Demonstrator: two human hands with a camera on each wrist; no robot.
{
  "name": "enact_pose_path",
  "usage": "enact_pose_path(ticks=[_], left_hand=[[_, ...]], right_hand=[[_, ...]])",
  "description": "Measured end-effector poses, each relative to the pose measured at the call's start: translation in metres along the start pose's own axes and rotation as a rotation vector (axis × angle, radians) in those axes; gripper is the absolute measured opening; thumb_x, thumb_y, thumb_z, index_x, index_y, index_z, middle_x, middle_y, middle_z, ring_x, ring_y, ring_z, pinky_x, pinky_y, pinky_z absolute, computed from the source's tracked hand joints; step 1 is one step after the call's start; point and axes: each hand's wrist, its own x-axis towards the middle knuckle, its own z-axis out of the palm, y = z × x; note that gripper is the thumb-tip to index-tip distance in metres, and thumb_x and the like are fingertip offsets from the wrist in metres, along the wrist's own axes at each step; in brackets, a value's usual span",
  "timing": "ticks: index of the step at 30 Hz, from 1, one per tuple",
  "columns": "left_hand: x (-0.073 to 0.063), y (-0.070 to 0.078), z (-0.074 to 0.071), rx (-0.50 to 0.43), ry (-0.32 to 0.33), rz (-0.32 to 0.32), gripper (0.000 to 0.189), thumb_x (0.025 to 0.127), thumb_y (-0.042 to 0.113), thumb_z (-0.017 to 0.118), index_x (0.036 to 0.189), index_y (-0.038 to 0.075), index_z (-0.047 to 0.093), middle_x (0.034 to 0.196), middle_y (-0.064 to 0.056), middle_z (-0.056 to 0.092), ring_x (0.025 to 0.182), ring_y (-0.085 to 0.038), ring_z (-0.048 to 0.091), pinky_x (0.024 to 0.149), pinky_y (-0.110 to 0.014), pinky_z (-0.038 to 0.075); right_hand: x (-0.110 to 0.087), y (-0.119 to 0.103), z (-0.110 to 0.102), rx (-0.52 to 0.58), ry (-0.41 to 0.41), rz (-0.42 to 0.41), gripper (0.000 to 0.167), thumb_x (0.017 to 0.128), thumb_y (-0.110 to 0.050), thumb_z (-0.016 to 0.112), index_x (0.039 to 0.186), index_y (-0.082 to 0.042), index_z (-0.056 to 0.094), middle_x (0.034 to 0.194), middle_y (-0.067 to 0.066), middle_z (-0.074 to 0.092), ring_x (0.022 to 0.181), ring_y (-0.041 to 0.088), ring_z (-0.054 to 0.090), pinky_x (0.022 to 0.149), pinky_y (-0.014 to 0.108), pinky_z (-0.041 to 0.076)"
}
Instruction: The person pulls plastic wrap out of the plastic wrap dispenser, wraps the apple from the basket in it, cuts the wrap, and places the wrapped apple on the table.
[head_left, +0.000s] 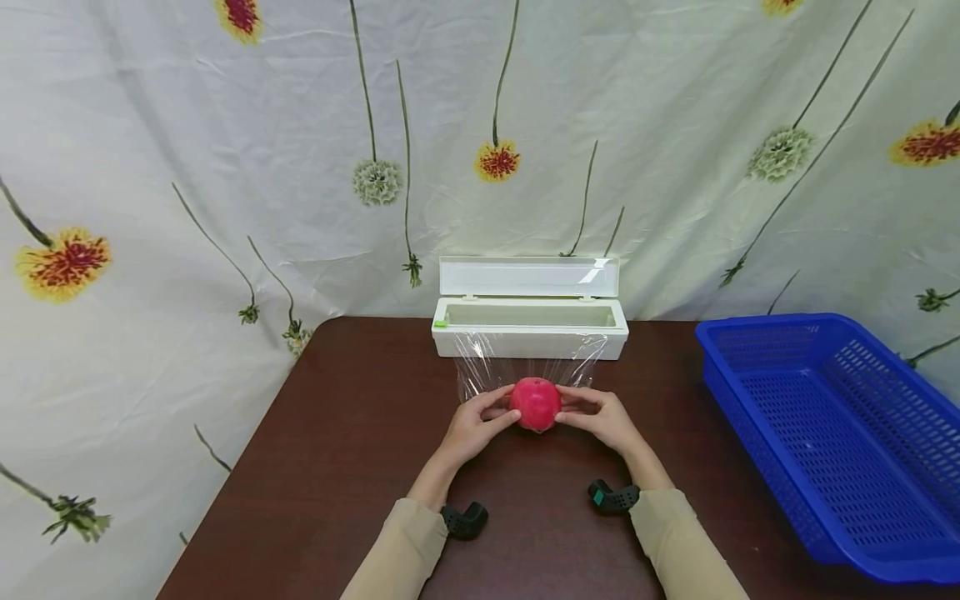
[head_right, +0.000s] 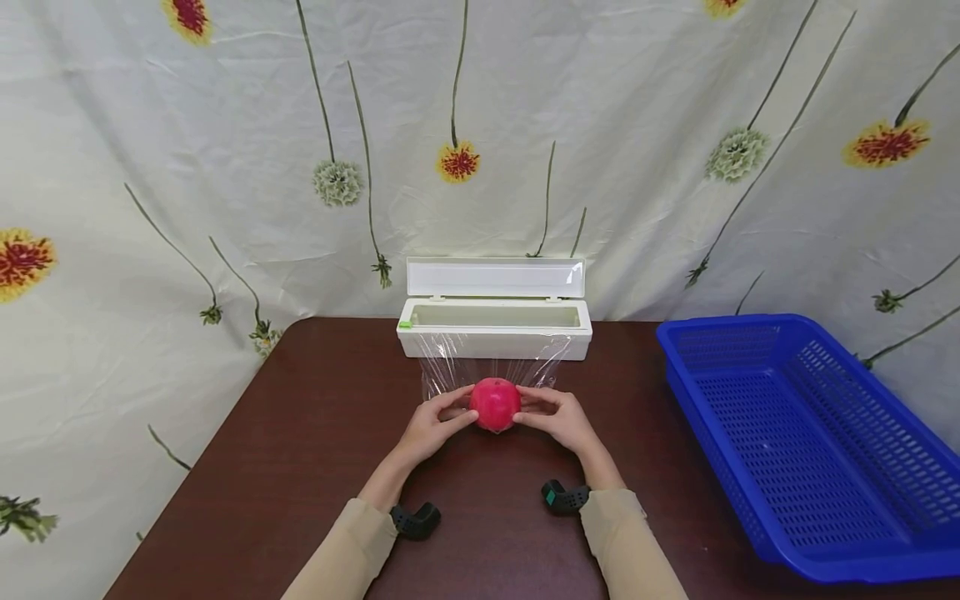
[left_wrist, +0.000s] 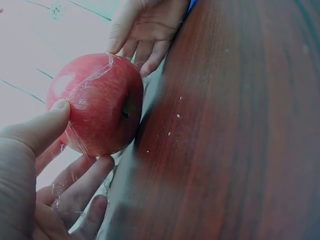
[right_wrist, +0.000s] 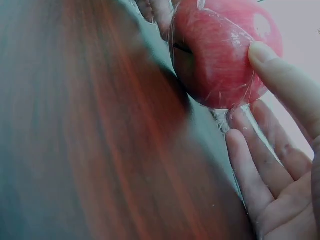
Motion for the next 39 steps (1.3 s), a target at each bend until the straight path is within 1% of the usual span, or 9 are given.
enact_pose_path(ticks=[4, 7, 11, 12, 18, 25, 28, 32, 39], left_hand=[[0.0, 0.0, 0.0, 0.033, 0.017, 0.021, 0.047, 0.085, 0.025, 0.07, 0.129, 0.013, 0.058, 0.114, -0.006, 0.064, 0.098, -0.019, 0.064, 0.086, -0.033, 0.051], [-0.003, 0.013, 0.0, 0.037, 0.022, 0.059, 0.046, 0.086, 0.018, 0.069, 0.129, 0.006, 0.056, 0.115, -0.013, 0.061, 0.103, -0.028, 0.061, 0.089, -0.042, 0.049], [-0.007, 0.035, -0.002, 0.01, 0.007, 0.102, 0.045, 0.086, 0.005, 0.067, 0.127, -0.007, 0.053, 0.122, -0.025, 0.054, 0.108, -0.043, 0.054, 0.09, -0.055, 0.044], [-0.007, 0.038, -0.002, 0.006, 0.006, 0.111, 0.044, 0.087, 0.004, 0.066, 0.127, -0.009, 0.052, 0.124, -0.026, 0.053, 0.108, -0.044, 0.053, 0.089, -0.056, 0.044], [-0.005, 0.039, 0.001, -0.015, 0.013, 0.123, 0.045, 0.089, 0.002, 0.063, 0.129, -0.012, 0.048, 0.128, -0.028, 0.05, 0.114, -0.043, 0.05, 0.091, -0.057, 0.042], [-0.001, 0.033, 0.002, -0.114, -0.05, 0.189, 0.049, 0.089, -0.004, 0.058, 0.134, -0.014, 0.04, 0.136, -0.031, 0.041, 0.121, -0.044, 0.044, 0.097, -0.057, 0.037], [0.0, 0.032, 0.001, -0.141, -0.074, 0.186, 0.049, 0.09, -0.005, 0.057, 0.134, -0.014, 0.039, 0.137, -0.031, 0.039, 0.121, -0.045, 0.045, 0.097, -0.056, 0.037], [0.001, 0.032, 0.001, -0.148, -0.082, 0.171, 0.049, 0.09, -0.005, 0.057, 0.134, -0.014, 0.04, 0.135, -0.032, 0.042, 0.118, -0.045, 0.046, 0.096, -0.056, 0.038], [-0.002, 0.036, -0.001, -0.113, -0.088, 0.094, 0.049, 0.091, 0.001, 0.059, 0.136, -0.009, 0.042, 0.132, -0.028, 0.048, 0.116, -0.041, 0.05, 0.096, -0.052, 0.04]], right_hand=[[0.001, 0.001, 0.0, 0.033, -0.006, -0.007, 0.045, 0.08, 0.002, 0.071, 0.121, 0.012, 0.056, 0.117, 0.028, 0.059, 0.101, 0.026, 0.063, 0.081, 0.029, 0.052], [0.003, 0.006, 0.0, 0.06, -0.011, 0.019, 0.046, 0.081, 0.001, 0.071, 0.124, 0.01, 0.055, 0.124, 0.026, 0.056, 0.108, 0.032, 0.06, 0.083, 0.031, 0.051], [0.004, 0.005, 0.0, 0.07, -0.016, 0.037, 0.046, 0.082, 0.001, 0.07, 0.124, 0.011, 0.054, 0.124, 0.028, 0.055, 0.108, 0.042, 0.057, 0.084, 0.031, 0.051], [0.004, 0.004, 0.0, 0.066, -0.017, 0.034, 0.046, 0.082, 0.002, 0.069, 0.124, 0.011, 0.054, 0.123, 0.029, 0.055, 0.108, 0.042, 0.057, 0.084, 0.03, 0.051], [0.004, -0.004, 0.0, 0.019, -0.019, 0.025, 0.049, 0.082, 0.003, 0.068, 0.127, 0.009, 0.051, 0.126, 0.028, 0.053, 0.111, 0.043, 0.054, 0.084, 0.028, 0.051], [0.006, -0.004, -0.001, 0.037, -0.033, 0.024, 0.048, 0.083, 0.005, 0.067, 0.128, 0.011, 0.05, 0.127, 0.029, 0.051, 0.111, 0.045, 0.053, 0.084, 0.026, 0.051], [0.006, -0.002, -0.002, 0.054, -0.041, 0.022, 0.049, 0.082, 0.005, 0.067, 0.128, 0.012, 0.049, 0.128, 0.03, 0.051, 0.11, 0.045, 0.054, 0.083, 0.025, 0.051], [0.006, -0.001, -0.002, 0.066, -0.047, 0.031, 0.05, 0.083, 0.005, 0.067, 0.129, 0.012, 0.049, 0.128, 0.03, 0.05, 0.107, 0.045, 0.056, 0.083, 0.026, 0.051], [0.005, -0.003, -0.002, 0.088, -0.048, 0.076, 0.048, 0.083, 0.004, 0.067, 0.128, 0.012, 0.05, 0.126, 0.03, 0.052, 0.108, 0.045, 0.055, 0.082, 0.028, 0.052]])
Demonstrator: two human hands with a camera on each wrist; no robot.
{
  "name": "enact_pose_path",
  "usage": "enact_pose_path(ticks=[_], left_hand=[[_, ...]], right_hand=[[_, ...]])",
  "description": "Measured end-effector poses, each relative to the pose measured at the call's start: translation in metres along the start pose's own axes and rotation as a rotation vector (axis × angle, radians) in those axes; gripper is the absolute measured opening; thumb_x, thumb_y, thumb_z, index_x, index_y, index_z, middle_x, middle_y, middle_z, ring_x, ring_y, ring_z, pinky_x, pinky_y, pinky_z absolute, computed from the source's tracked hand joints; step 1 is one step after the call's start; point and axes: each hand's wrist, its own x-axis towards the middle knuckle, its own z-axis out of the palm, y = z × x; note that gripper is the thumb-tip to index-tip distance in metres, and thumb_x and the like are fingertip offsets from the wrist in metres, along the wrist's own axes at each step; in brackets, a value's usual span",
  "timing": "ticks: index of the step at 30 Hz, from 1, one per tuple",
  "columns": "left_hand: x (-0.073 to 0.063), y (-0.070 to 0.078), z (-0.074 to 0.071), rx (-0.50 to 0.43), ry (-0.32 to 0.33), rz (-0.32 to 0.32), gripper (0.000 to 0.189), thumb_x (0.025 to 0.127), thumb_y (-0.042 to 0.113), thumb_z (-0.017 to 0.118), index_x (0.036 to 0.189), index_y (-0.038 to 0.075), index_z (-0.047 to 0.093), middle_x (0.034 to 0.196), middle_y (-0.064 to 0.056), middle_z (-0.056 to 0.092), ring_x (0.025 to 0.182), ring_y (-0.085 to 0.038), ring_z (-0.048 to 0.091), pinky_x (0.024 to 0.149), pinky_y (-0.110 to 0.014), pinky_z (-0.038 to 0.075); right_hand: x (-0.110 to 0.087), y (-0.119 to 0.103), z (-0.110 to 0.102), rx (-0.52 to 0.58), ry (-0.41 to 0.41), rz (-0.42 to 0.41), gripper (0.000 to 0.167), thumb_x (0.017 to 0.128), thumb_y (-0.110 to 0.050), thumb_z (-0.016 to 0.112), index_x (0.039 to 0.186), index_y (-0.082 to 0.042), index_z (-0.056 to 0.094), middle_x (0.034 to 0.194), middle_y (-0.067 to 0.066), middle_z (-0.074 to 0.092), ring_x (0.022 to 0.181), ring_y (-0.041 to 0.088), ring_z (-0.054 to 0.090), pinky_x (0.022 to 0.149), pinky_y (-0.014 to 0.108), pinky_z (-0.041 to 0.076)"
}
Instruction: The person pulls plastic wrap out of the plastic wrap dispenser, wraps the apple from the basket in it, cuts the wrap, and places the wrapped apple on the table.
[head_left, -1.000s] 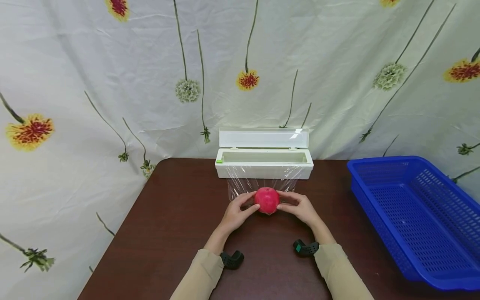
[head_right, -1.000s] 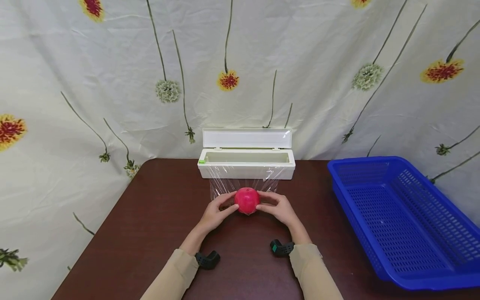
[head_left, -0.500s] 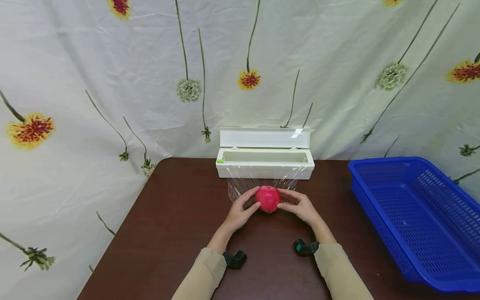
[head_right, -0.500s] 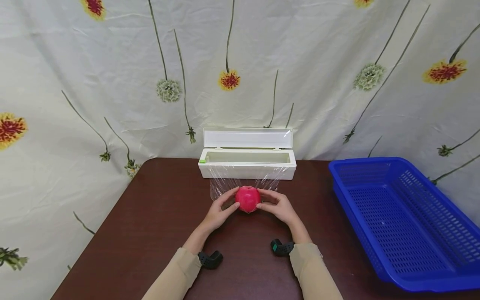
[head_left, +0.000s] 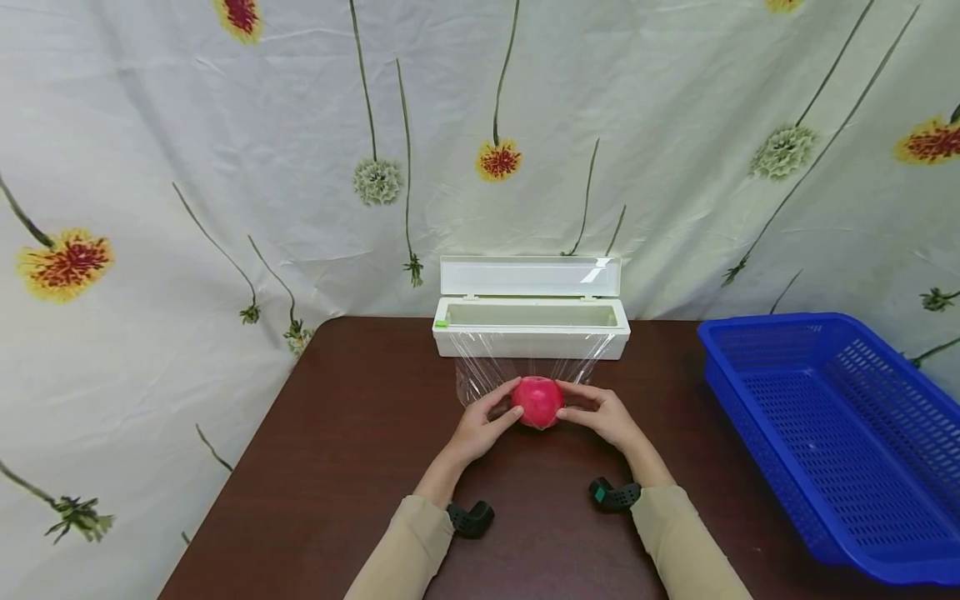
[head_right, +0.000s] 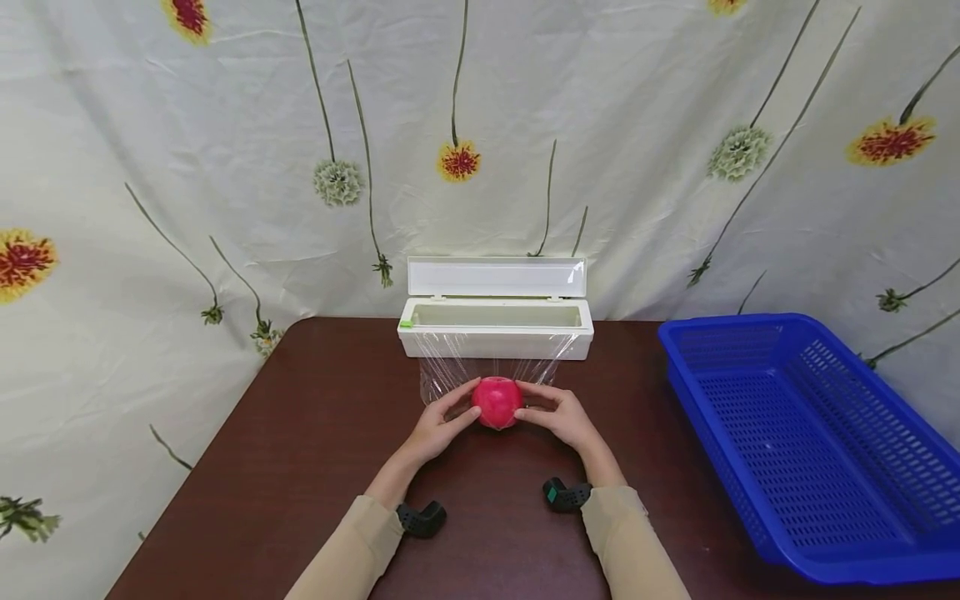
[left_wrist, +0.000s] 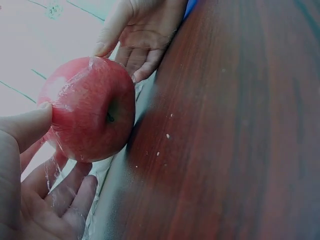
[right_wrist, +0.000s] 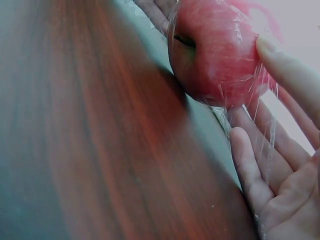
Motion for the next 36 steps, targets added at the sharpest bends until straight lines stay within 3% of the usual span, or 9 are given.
enact_pose_path(ticks=[6, 16, 22, 25, 30, 32, 36], left_hand=[[-0.003, 0.005, 0.0, 0.018, 0.017, -0.031, 0.048, 0.092, 0.002, 0.058, 0.135, -0.009, 0.043, 0.13, -0.028, 0.05, 0.116, -0.041, 0.05, 0.096, -0.052, 0.04], [-0.003, 0.01, -0.001, 0.003, 0.012, -0.114, 0.047, 0.093, 0.009, 0.057, 0.136, -0.006, 0.044, 0.133, -0.024, 0.049, 0.118, -0.037, 0.051, 0.096, -0.039, 0.043], [-0.003, 0.01, -0.001, 0.0, 0.014, -0.157, 0.047, 0.093, 0.012, 0.058, 0.136, -0.004, 0.045, 0.134, -0.022, 0.049, 0.12, -0.034, 0.05, 0.096, -0.035, 0.044], [-0.003, 0.006, -0.001, -0.004, 0.021, -0.163, 0.046, 0.093, 0.012, 0.058, 0.135, -0.004, 0.047, 0.134, -0.022, 0.049, 0.12, -0.034, 0.05, 0.095, -0.036, 0.044], [0.0, -0.017, 0.0, 0.042, 0.07, -0.17, 0.045, 0.092, 0.023, 0.061, 0.133, 0.006, 0.053, 0.129, -0.015, 0.056, 0.113, -0.027, 0.056, 0.092, -0.035, 0.047], [0.001, -0.027, 0.001, 0.064, 0.086, -0.182, 0.046, 0.091, 0.031, 0.062, 0.132, 0.011, 0.055, 0.127, -0.01, 0.058, 0.112, -0.023, 0.058, 0.092, -0.034, 0.047], [0.0, -0.025, 0.001, 0.089, 0.095, -0.184, 0.045, 0.091, 0.032, 0.061, 0.13, 0.01, 0.057, 0.125, -0.01, 0.059, 0.112, -0.023, 0.057, 0.093, -0.038, 0.047]], right_hand=[[-0.002, -0.002, 0.001, -0.032, -0.004, 0.014, 0.047, 0.084, 0.0, 0.067, 0.127, 0.01, 0.051, 0.125, 0.029, 0.053, 0.109, 0.042, 0.056, 0.082, 0.029, 0.052], [-0.003, -0.004, 0.001, -0.084, 0.0, 0.03, 0.043, 0.086, -0.004, 0.067, 0.125, 0.01, 0.055, 0.12, 0.028, 0.058, 0.103, 0.035, 0.062, 0.081, 0.025, 0.052], [0.0, 0.012, -0.002, -0.096, 0.016, 0.033, 0.041, 0.086, -0.008, 0.068, 0.123, 0.006, 0.058, 0.117, 0.024, 0.061, 0.1, 0.03, 0.064, 0.081, 0.024, 0.051], [0.003, 0.024, -0.004, -0.131, 0.03, 0.043, 0.04, 0.086, -0.013, 0.069, 0.122, 0.001, 0.061, 0.117, 0.018, 0.063, 0.101, 0.023, 0.063, 0.081, 0.025, 0.051], [0.004, 0.028, -0.005, -0.14, 0.027, 0.043, 0.041, 0.086, -0.018, 0.07, 0.122, -0.001, 0.062, 0.117, 0.016, 0.063, 0.1, 0.02, 0.063, 0.081, 0.025, 0.051], [0.003, 0.019, -0.004, -0.125, 0.014, 0.06, 0.04, 0.087, -0.015, 0.068, 0.122, 0.002, 0.06, 0.118, 0.02, 0.062, 0.1, 0.024, 0.063, 0.081, 0.025, 0.051], [0.002, 0.018, -0.003, -0.093, -0.004, 0.076, 0.04, 0.088, -0.013, 0.066, 0.122, 0.007, 0.058, 0.115, 0.024, 0.062, 0.094, 0.018, 0.065, 0.08, 0.023, 0.051]])
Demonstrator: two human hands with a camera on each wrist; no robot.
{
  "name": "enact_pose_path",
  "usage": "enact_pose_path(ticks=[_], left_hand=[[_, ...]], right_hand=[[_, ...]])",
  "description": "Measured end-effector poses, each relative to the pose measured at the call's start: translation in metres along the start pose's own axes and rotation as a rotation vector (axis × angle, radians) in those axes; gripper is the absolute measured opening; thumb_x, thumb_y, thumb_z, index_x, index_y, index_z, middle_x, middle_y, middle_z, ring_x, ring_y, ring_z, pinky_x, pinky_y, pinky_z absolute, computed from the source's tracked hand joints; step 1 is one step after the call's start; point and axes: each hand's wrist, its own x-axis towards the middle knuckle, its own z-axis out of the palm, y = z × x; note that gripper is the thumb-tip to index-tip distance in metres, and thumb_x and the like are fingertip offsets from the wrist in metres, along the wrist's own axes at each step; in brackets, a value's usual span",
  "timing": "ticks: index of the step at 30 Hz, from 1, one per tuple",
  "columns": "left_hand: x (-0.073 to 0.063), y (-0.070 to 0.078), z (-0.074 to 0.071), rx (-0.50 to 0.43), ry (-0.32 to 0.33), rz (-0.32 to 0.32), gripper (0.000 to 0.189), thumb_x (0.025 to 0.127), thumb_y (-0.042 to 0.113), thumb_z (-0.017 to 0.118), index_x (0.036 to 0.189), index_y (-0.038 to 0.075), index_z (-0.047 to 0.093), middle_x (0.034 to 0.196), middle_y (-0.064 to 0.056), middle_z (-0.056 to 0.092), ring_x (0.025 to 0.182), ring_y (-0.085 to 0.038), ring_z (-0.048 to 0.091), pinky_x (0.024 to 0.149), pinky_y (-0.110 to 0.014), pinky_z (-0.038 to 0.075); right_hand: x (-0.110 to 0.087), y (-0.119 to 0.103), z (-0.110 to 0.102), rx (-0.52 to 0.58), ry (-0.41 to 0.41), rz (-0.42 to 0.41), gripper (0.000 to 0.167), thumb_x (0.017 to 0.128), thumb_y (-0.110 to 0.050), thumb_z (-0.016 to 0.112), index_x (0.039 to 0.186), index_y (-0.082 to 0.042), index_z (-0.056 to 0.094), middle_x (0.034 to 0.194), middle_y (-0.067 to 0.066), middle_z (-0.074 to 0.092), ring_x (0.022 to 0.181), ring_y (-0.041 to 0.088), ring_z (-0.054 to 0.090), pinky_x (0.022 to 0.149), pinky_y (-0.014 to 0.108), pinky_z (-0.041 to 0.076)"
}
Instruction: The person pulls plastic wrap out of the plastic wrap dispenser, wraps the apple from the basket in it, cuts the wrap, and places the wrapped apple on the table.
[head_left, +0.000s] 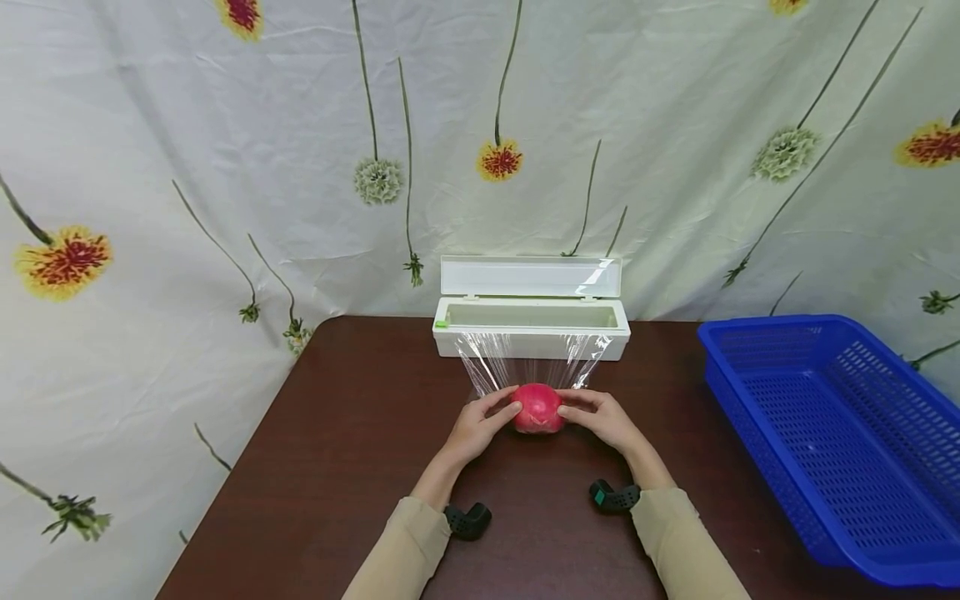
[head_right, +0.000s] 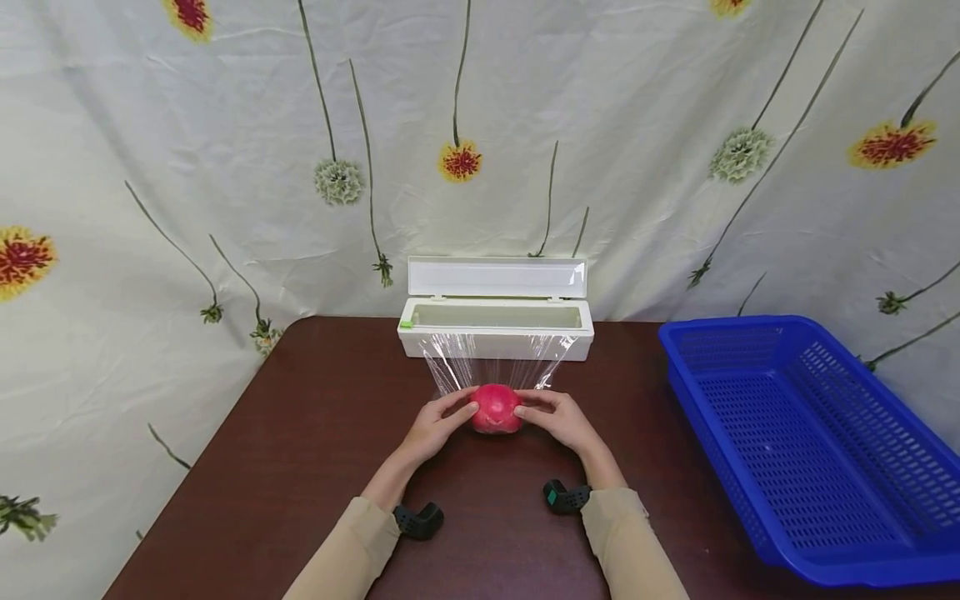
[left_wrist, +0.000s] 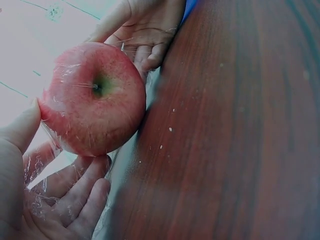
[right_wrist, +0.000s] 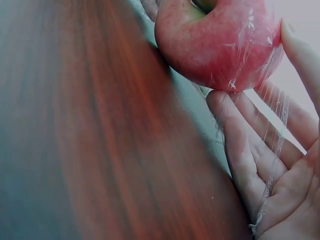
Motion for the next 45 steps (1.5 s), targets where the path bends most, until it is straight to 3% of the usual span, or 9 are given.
enact_pose_path(ticks=[3, 8, 12, 20, 26, 30, 37, 42, 45], left_hand=[[0.0, 0.0, 0.0, 0.014, 0.013, -0.007, 0.043, 0.091, 0.032, 0.061, 0.129, 0.01, 0.058, 0.124, -0.009, 0.06, 0.113, -0.023, 0.056, 0.094, -0.04, 0.045], [0.001, -0.004, 0.001, 0.054, 0.032, -0.031, 0.045, 0.089, 0.042, 0.061, 0.127, 0.016, 0.061, 0.124, -0.004, 0.061, 0.116, -0.022, 0.053, 0.097, -0.044, 0.042], [0.0, -0.003, 0.0, 0.09, 0.038, -0.04, 0.045, 0.089, 0.044, 0.061, 0.125, 0.017, 0.063, 0.124, -0.004, 0.061, 0.117, -0.024, 0.052, 0.098, -0.049, 0.04], [-0.001, -0.002, 0.0, 0.105, 0.029, -0.013, 0.041, 0.091, 0.041, 0.059, 0.122, 0.014, 0.065, 0.119, -0.006, 0.064, 0.112, -0.023, 0.056, 0.094, -0.047, 0.043], [0.0, -0.001, 0.002, 0.1, 0.053, -0.015, 0.042, 0.091, 0.042, 0.058, 0.121, 0.013, 0.065, 0.118, -0.005, 0.064, 0.112, -0.021, 0.057, 0.094, -0.044, 0.044], [0.0, -0.001, 0.005, 0.099, 0.101, -0.002, 0.04, 0.091, 0.039, 0.059, 0.12, 0.011, 0.066, 0.117, -0.005, 0.064, 0.112, -0.021, 0.056, 0.093, -0.042, 0.045], [0.003, -0.003, 0.012, -0.038, 0.178, 0.095, 0.028, 0.091, 0.023, 0.063, 0.114, 0.006, 0.066, 0.11, -0.008, 0.064, 0.095, -0.022, 0.059, 0.076, -0.025, 0.05], [0.003, 0.005, 0.013, -0.216, 0.15, 0.136, 0.024, 0.091, 0.005, 0.061, 0.112, -0.006, 0.063, 0.11, -0.021, 0.061, 0.092, -0.029, 0.057, 0.073, -0.019, 0.048], [0.0, 0.017, 0.011, -0.256, 0.129, 0.14, 0.024, 0.092, 0.002, 0.058, 0.112, -0.011, 0.06, 0.112, -0.027, 0.059, 0.093, -0.031, 0.055, 0.075, -0.017, 0.047]], right_hand=[[0.002, 0.007, 0.0, 0.027, -0.013, 0.002, 0.039, 0.089, -0.011, 0.064, 0.122, 0.009, 0.057, 0.113, 0.024, 0.062, 0.087, 0.011, 0.066, 0.079, 0.023, 0.051], [-0.003, -0.008, 0.001, 0.023, -0.032, -0.009, 0.035, 0.09, -0.004, 0.062, 0.119, 0.014, 0.056, 0.11, 0.028, 0.062, 0.083, 0.012, 0.066, 0.077, 0.029, 0.054], [-0.008, -0.023, 0.002, -0.021, -0.036, -0.01, 0.034, 0.09, -0.005, 0.061, 0.116, 0.017, 0.056, 0.106, 0.028, 0.062, 0.082, 0.019, 0.066, 0.077, 0.036, 0.054], [-0.007, -0.026, 0.002, -0.044, -0.053, 0.022, 0.033, 0.092, -0.007, 0.059, 0.116, 0.016, 0.056, 0.096, 0.025, 0.066, 0.083, 0.036, 0.066, 0.075, 0.039, 0.055], [-0.003, -0.011, 0.001, -0.02, -0.03, 0.001, 0.032, 0.092, -0.007, 0.06, 0.114, 0.016, 0.057, 0.095, 0.023, 0.067, 0.079, 0.025, 0.067, 0.072, 0.034, 0.055], [0.002, 0.006, 0.003, 0.026, 0.04, 0.004, 0.029, 0.089, -0.007, 0.064, 0.113, 0.01, 0.061, 0.1, 0.021, 0.067, 0.079, 0.015, 0.067, 0.073, 0.028, 0.054], [0.003, 0.008, 0.007, 0.067, 0.136, -0.082, 0.031, 0.085, -0.011, 0.07, 0.111, 0.004, 0.065, 0.107, 0.017, 0.065, 0.082, 0.014, 0.064, 0.071, 0.028, 0.054], [0.003, 0.007, 0.007, 0.106, 0.145, -0.11, 0.029, 0.085, -0.009, 0.069, 0.111, 0.004, 0.065, 0.115, 0.017, 0.063, 0.098, 0.01, 0.061, 0.077, 0.026, 0.052], [0.003, 0.006, 0.006, 0.113, 0.141, -0.121, 0.026, 0.087, -0.005, 0.066, 0.111, 0.005, 0.065, 0.119, 0.02, 0.061, 0.104, 0.007, 0.058, 0.079, 0.025, 0.051]])
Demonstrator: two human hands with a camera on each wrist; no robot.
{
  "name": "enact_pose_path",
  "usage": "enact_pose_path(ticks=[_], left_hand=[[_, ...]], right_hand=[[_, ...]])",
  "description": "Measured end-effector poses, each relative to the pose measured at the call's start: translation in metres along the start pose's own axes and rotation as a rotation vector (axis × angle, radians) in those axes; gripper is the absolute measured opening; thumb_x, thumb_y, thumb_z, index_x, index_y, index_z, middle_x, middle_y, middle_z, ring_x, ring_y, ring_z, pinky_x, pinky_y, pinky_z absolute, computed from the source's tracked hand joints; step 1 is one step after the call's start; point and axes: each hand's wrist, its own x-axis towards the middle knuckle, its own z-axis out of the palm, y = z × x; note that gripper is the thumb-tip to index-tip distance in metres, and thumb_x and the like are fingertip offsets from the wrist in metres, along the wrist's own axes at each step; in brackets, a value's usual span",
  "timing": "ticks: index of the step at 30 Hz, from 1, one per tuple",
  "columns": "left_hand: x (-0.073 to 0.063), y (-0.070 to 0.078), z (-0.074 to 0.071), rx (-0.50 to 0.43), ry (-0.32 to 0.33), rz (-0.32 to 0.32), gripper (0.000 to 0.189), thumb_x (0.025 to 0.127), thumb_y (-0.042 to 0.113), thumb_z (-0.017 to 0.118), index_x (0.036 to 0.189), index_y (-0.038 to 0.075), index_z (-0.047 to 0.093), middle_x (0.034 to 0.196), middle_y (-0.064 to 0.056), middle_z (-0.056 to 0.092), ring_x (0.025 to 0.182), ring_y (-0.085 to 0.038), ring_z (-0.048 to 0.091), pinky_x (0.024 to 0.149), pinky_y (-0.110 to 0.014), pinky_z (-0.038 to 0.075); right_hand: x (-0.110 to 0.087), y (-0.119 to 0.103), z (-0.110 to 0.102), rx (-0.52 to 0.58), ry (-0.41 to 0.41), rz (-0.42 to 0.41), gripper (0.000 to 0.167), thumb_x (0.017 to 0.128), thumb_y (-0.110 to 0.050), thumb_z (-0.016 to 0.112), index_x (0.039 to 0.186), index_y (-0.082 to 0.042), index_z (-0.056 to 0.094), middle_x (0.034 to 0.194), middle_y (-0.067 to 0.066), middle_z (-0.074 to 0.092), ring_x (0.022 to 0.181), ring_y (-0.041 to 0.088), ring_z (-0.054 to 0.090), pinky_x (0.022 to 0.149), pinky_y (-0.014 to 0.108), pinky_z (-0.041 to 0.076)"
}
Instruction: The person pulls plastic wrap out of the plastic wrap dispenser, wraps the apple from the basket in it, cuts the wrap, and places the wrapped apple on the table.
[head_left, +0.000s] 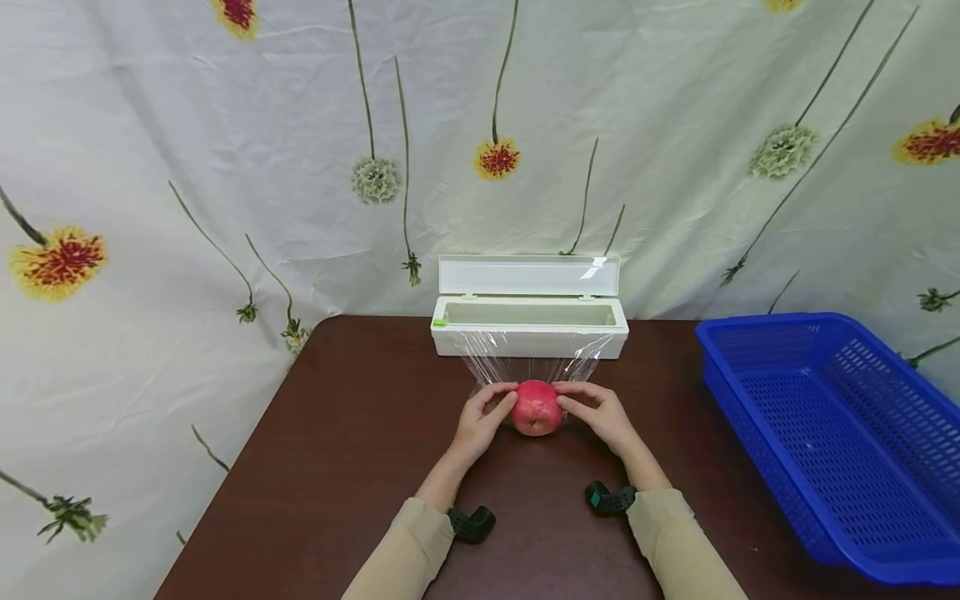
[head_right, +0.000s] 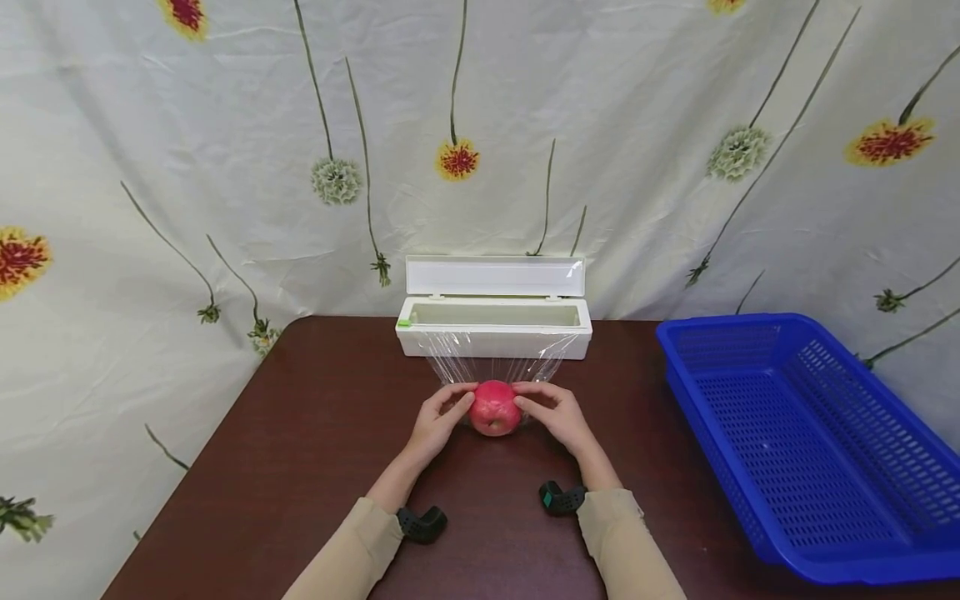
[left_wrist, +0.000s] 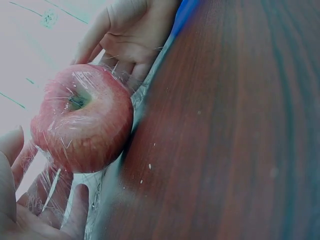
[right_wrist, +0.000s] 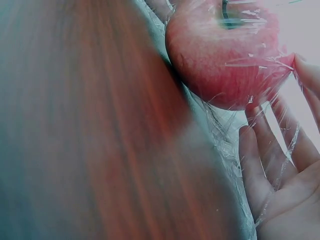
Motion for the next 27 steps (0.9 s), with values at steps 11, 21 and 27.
enact_pose_path(ticks=[11, 21, 27], left_hand=[[-0.006, 0.017, -0.001, 0.118, -0.155, -0.024, 0.061, 0.08, 0.001, 0.073, 0.133, -0.009, 0.043, 0.129, -0.026, 0.049, 0.113, -0.042, 0.052, 0.092, -0.05, 0.045], [-0.003, 0.012, -0.002, 0.109, -0.165, -0.025, 0.055, 0.082, 0.0, 0.07, 0.132, -0.007, 0.047, 0.129, -0.025, 0.05, 0.115, -0.039, 0.053, 0.094, -0.047, 0.044], [-0.004, 0.012, -0.002, 0.111, -0.173, -0.041, 0.056, 0.083, 0.003, 0.07, 0.133, -0.006, 0.046, 0.13, -0.025, 0.049, 0.115, -0.039, 0.053, 0.093, -0.046, 0.045]], right_hand=[[-0.006, -0.029, 0.005, -0.052, -0.011, -0.008, 0.023, 0.09, 0.0, 0.06, 0.11, 0.01, 0.063, 0.121, 0.025, 0.058, 0.105, 0.003, 0.056, 0.085, 0.024, 0.049], [-0.002, -0.01, 0.001, -0.016, -0.036, -0.027, 0.032, 0.087, -0.002, 0.065, 0.117, 0.007, 0.061, 0.122, 0.022, 0.059, 0.103, 0.009, 0.06, 0.082, 0.026, 0.051], [0.0, 0.003, 0.002, 0.005, -0.115, -0.063, 0.055, 0.078, 0.0, 0.074, 0.129, 0.003, 0.053, 0.13, 0.019, 0.053, 0.111, 0.02, 0.058, 0.091, 0.027, 0.047]])
